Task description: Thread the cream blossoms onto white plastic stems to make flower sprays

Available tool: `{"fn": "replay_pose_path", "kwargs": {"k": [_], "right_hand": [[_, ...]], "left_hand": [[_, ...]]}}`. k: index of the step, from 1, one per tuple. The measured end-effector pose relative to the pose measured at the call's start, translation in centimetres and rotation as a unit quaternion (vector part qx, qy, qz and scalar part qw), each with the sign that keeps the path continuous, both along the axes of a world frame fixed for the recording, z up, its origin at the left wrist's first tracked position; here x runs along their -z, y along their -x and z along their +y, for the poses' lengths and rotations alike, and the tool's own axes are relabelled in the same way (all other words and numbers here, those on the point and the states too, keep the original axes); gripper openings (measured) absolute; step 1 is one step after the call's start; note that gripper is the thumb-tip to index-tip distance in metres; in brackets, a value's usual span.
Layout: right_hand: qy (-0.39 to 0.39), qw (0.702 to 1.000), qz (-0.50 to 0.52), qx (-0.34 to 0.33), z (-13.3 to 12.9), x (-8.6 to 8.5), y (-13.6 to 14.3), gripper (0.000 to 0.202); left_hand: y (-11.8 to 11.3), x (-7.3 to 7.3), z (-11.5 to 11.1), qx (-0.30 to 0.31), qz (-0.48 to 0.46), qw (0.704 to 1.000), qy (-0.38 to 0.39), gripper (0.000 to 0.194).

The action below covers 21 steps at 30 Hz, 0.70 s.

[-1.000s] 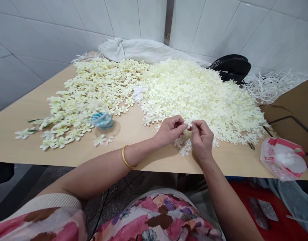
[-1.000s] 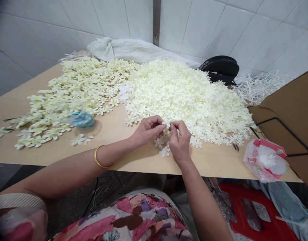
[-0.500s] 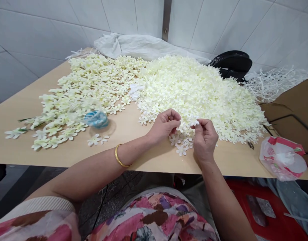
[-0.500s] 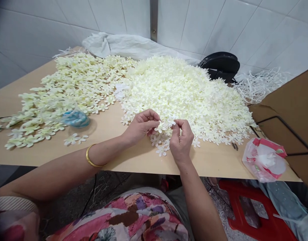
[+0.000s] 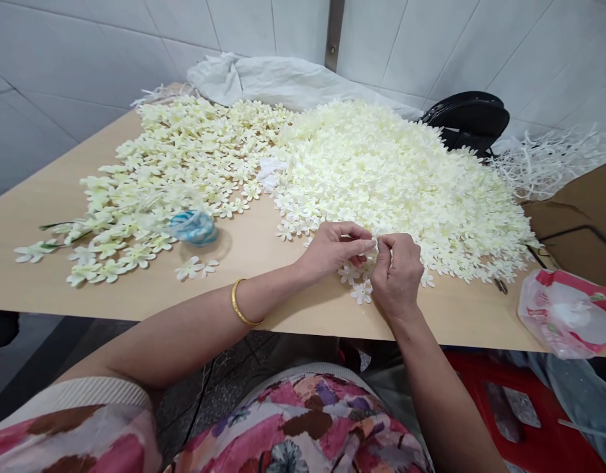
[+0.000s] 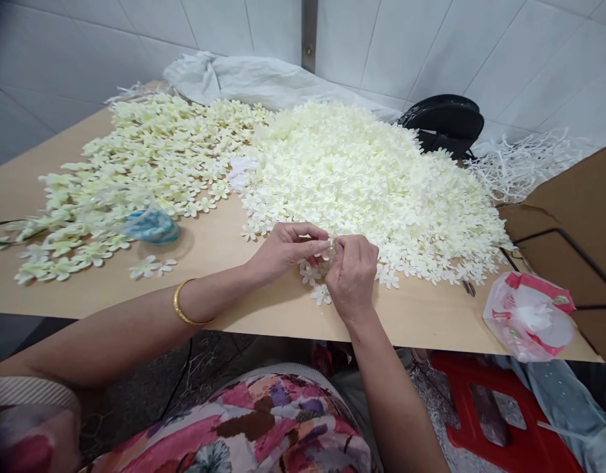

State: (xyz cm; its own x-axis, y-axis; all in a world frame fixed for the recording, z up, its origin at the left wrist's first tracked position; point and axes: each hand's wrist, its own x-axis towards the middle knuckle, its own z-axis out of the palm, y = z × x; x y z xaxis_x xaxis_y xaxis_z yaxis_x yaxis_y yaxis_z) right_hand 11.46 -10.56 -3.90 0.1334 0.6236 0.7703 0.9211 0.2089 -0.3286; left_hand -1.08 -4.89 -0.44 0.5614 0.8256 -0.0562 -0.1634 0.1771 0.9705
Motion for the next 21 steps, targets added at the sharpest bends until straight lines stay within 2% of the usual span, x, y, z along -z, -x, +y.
{"fn": "replay_pose_path", "kwargs": {"k": [4,13,17,21], "right_hand": [[0.003,1.000,0.001,-0.011,0.0,0.0,0.1,0.013],[0.043,0.994,0.098,-0.018,-0.5,-0.5,0.1,0.012],[0.020,0.992,0.125,-0.006,-0.8,-1.2,-0.2,0.010],[-0.041,0.996,0.063,0.037,0.4,-3.4,-1.6,0.011]], "left_hand": [[0.0,0.2,0.2,0.001,-0.004,1.000,0.002,0.005],[0.0,0.0,0.4,0.025,0.022,0.999,0.008,0.009],[0.0,-0.2,0.4,-0.013,0.028,1.000,0.008,0.010],[0.1,-0.3,0.9,-0.072,0.007,0.997,0.005,0.009]]}}
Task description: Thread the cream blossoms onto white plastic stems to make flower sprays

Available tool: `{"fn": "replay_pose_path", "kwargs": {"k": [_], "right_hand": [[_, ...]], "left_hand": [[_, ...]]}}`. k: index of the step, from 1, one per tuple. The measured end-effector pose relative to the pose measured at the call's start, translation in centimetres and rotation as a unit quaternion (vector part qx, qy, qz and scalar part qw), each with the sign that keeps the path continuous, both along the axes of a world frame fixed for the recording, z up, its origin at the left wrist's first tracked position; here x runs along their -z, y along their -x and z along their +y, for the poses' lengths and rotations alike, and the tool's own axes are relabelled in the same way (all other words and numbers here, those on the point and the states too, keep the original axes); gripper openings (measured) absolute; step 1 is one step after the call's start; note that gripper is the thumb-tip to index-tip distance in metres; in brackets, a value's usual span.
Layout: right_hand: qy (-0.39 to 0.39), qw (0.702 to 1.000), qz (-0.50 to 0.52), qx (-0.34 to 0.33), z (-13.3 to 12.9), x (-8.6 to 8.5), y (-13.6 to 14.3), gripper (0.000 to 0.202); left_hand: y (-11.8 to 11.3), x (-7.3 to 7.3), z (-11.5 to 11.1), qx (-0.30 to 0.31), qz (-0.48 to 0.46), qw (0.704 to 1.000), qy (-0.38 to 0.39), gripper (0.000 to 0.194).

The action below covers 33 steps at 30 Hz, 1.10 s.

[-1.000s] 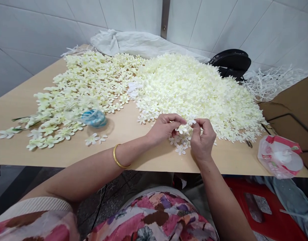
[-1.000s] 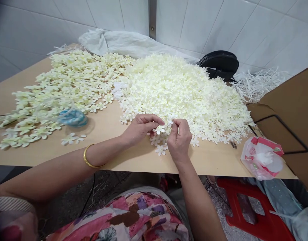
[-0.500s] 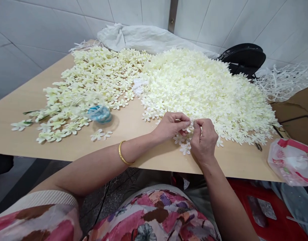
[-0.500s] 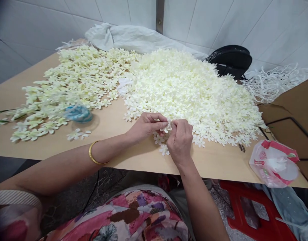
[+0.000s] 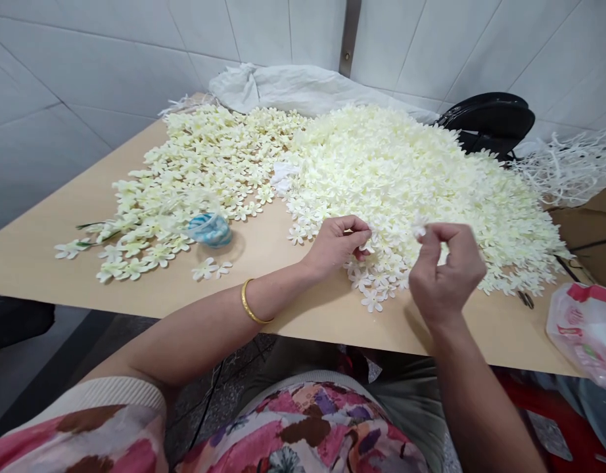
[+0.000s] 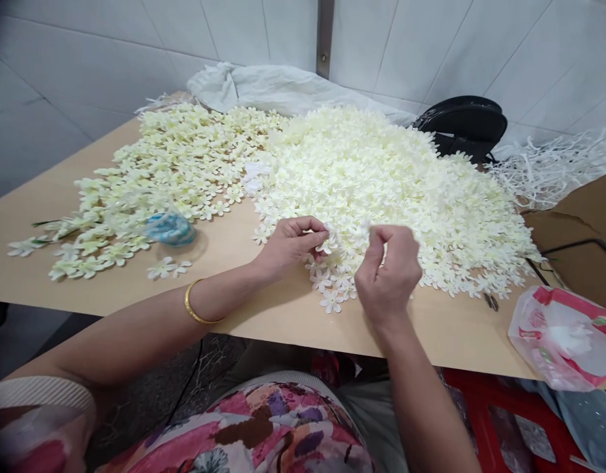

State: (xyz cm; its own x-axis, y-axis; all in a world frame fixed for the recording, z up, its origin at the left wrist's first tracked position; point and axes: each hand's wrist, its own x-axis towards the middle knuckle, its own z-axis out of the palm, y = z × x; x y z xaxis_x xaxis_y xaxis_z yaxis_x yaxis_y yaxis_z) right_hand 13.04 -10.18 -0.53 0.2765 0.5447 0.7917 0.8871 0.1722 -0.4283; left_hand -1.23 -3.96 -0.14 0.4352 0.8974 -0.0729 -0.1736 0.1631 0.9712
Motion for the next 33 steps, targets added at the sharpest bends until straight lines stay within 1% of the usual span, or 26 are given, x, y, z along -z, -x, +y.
{"fn": "replay_pose_path", "kwargs": {"k": [1,3,5,7,10,12,14,18,19,22,23,24,26,28,33], "right_hand": [[-0.001,1.000,-0.023,0.002,0.7,-0.6,-0.4,0.011],[0.023,0.998,-0.053,-0.014,2.1,-1.5,-1.1,0.005],[0.049,0.997,-0.039,-0.051,3.4,-2.0,-1.2,0.008],[0.077,0.990,-0.011,-0.115,4.1,-1.9,-0.8,0.013],[0.127,0.968,0.017,-0.218,4.3,-1.2,0.3,0.017],[0.145,0.956,0.026,-0.254,4.1,-0.7,0.9,0.015],[0.142,0.956,0.034,-0.253,3.9,-0.3,1.3,0.011],[0.111,0.971,0.037,-0.207,3.9,-0.1,1.2,0.012],[0.092,0.978,0.029,-0.183,4.0,-0.2,1.0,0.012],[0.020,0.996,-0.019,-0.079,4.3,-0.4,0.1,0.008],[0.005,0.998,-0.032,-0.055,4.4,-0.4,-0.2,0.012],[-0.002,0.998,-0.039,-0.047,4.4,-0.4,-0.4,0.016],[0.002,0.997,-0.034,-0.074,4.3,-0.1,-0.4,0.018],[0.023,0.991,-0.016,-0.130,4.0,0.2,0.1,0.017],[0.118,0.963,0.055,-0.235,3.1,0.3,1.9,0.015]], "left_hand": [[0.1,0.1,0.2,-0.009,-0.006,1.000,-0.007,0.009],[0.2,0.2,0.6,-0.029,-0.013,0.999,-0.031,0.009],[0.2,0.5,0.9,-0.051,-0.015,0.997,-0.062,0.009],[0.2,0.7,1.1,-0.066,-0.017,0.993,-0.093,0.008],[0.2,0.8,1.2,-0.068,-0.022,0.991,-0.116,0.006],[0.2,0.8,1.1,-0.064,-0.029,0.991,-0.115,0.005],[0.2,0.7,1.0,-0.057,-0.037,0.992,-0.107,0.005],[0.2,0.6,1.0,-0.040,-0.046,0.995,-0.084,0.007],[0.2,0.6,1.0,-0.039,-0.049,0.995,-0.079,0.007],[0.2,0.6,1.1,-0.052,-0.064,0.994,-0.071,0.005],[0.2,0.6,1.2,-0.060,-0.070,0.993,-0.072,0.007],[0.3,0.6,1.3,-0.068,-0.075,0.992,-0.074,0.009],[0.4,0.7,1.4,-0.075,-0.083,0.990,-0.081,0.017],[0.4,0.7,1.6,-0.074,-0.093,0.988,-0.093,0.023],[0.5,0.5,1.3,-0.048,-0.126,0.981,-0.140,0.031]]}}
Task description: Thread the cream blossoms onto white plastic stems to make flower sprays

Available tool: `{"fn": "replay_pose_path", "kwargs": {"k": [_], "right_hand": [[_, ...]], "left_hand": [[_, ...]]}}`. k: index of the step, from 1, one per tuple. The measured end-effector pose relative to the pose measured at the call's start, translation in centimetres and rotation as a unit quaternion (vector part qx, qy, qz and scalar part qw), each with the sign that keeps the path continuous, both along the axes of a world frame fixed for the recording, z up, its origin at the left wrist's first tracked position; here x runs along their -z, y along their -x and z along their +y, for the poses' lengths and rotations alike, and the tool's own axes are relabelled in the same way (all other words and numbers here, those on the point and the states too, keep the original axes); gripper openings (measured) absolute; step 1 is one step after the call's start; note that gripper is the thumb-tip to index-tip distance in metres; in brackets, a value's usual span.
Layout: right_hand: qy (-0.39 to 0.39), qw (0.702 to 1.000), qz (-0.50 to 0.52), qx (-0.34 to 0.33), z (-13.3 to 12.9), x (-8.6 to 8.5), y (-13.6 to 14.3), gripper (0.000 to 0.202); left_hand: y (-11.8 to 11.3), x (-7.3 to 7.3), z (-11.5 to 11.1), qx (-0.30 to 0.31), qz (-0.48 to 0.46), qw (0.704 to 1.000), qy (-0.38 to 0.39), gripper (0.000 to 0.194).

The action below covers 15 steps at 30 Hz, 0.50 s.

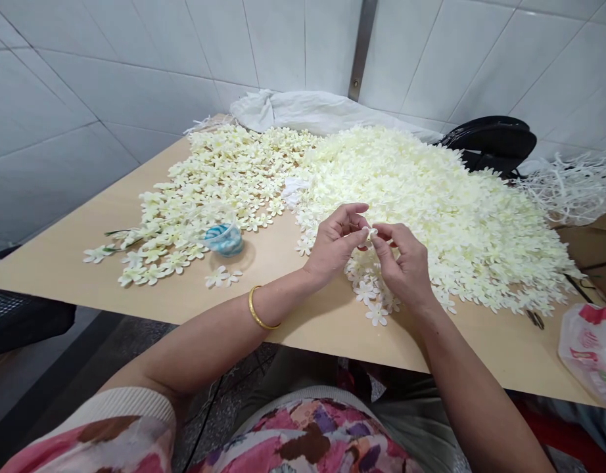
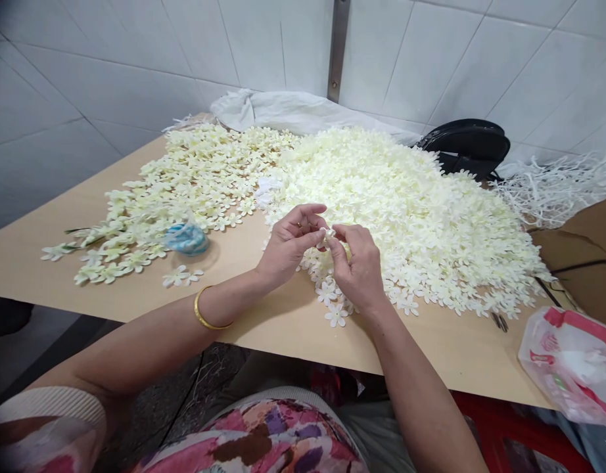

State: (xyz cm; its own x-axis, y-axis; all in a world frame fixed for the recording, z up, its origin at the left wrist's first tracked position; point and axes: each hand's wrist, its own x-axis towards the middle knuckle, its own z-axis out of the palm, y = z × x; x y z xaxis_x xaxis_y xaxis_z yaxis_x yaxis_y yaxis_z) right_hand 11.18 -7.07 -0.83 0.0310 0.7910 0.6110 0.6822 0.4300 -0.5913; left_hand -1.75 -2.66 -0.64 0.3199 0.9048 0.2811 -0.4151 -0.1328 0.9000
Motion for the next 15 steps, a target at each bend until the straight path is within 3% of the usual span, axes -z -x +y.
{"fn": "replay_pose_path", "kwargs": {"k": [3,5,8,10,12,15], "right_hand": [[0.036,0.997,0.072,-0.022,-0.21,-0.25,0.39,0.008],[0.038,0.991,0.124,-0.023,-0.20,-0.28,0.31,0.009],[0.047,0.982,0.181,-0.039,-0.08,-0.11,0.01,0.010],[0.053,0.980,0.190,-0.032,0.00,0.02,-0.16,0.009],[0.049,0.984,0.168,-0.012,0.06,0.12,-0.22,0.009],[0.025,0.995,0.094,0.018,0.15,0.31,-0.14,0.011]], "left_hand": [[-0.03,-0.12,-0.19,0.004,-0.011,1.000,0.001,0.034],[-0.07,-0.03,-0.12,0.020,-0.008,0.999,0.042,0.036],[-0.07,0.24,0.14,0.102,0.010,0.988,0.118,0.031],[-0.01,0.34,0.23,0.146,0.021,0.981,0.128,0.027],[0.07,0.25,0.16,0.133,0.044,0.985,0.101,0.021],[0.14,-0.14,-0.14,0.049,0.107,0.992,0.037,0.013]]}}
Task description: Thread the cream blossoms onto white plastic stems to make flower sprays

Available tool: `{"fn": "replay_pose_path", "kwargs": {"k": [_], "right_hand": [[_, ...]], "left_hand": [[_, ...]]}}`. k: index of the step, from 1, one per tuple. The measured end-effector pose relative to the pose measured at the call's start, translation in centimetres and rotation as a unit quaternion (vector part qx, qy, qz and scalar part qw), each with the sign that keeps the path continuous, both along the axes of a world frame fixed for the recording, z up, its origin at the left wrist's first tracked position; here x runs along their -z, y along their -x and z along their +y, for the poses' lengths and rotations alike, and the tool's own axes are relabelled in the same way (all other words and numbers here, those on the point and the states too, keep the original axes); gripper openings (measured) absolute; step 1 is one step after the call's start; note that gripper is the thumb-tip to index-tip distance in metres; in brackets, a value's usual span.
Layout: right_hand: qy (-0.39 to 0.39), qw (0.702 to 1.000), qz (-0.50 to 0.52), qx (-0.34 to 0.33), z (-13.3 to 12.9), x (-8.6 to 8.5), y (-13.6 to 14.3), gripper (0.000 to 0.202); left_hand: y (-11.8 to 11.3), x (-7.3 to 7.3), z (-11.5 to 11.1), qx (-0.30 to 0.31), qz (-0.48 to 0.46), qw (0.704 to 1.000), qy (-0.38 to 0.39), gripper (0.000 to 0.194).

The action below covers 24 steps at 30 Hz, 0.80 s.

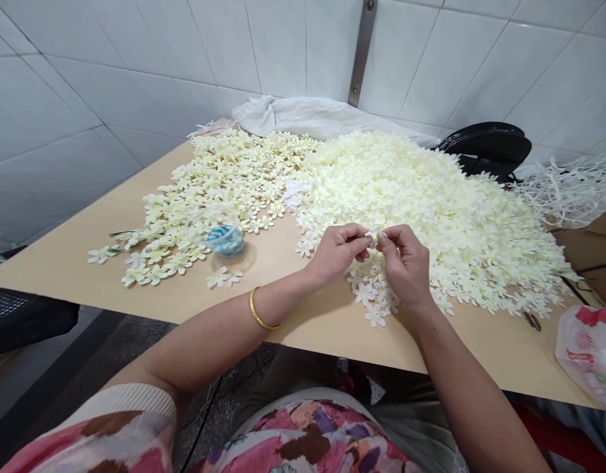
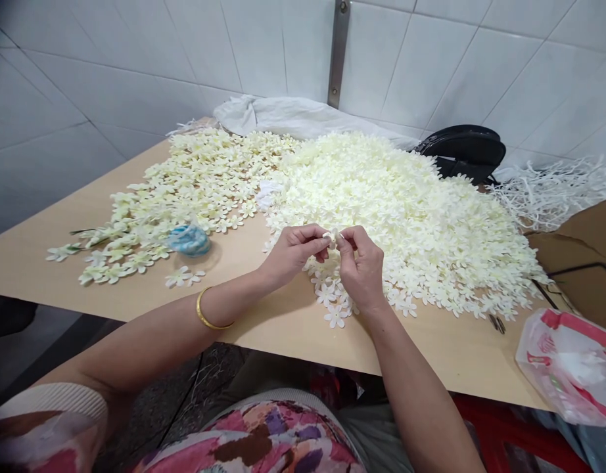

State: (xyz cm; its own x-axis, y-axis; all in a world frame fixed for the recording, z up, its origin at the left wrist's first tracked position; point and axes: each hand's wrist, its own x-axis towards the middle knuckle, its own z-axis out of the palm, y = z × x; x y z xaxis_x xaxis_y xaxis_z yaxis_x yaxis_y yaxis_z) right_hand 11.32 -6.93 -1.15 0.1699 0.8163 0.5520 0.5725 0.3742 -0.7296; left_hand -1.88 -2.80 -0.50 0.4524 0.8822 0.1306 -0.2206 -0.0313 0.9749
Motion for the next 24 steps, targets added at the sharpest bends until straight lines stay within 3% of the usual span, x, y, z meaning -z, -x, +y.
{"fn": "replay_pose_path", "kwargs": {"k": [3,6,10,16,20,24], "right_hand": [[-0.074,0.992,-0.093,0.046,0.1,0.3,0.2,0.011],[-0.151,0.973,-0.158,0.072,0.1,0.5,0.2,0.011],[-0.136,0.974,-0.181,0.027,0.1,0.4,0.1,0.014],[-0.092,0.990,-0.108,-0.007,0.2,0.2,-0.5,0.009],[-0.111,0.988,-0.111,0.005,0.4,0.2,-0.8,0.013],[-0.126,0.980,-0.152,0.029,0.5,0.3,-1.1,0.016]], "left_hand": [[-0.1,-0.3,-0.2,-0.048,0.037,0.998,-0.032,0.014],[-0.2,-0.2,-0.1,-0.055,0.019,0.998,0.008,0.017],[0.0,0.0,0.1,-0.008,-0.020,0.998,0.056,0.018],[0.3,-0.9,0.8,0.046,-0.059,0.986,0.148,0.022],[0.2,-1.7,1.6,0.068,-0.006,0.989,0.130,0.024],[-0.1,-1.2,2.0,0.093,-0.018,0.989,0.116,0.024]]}}
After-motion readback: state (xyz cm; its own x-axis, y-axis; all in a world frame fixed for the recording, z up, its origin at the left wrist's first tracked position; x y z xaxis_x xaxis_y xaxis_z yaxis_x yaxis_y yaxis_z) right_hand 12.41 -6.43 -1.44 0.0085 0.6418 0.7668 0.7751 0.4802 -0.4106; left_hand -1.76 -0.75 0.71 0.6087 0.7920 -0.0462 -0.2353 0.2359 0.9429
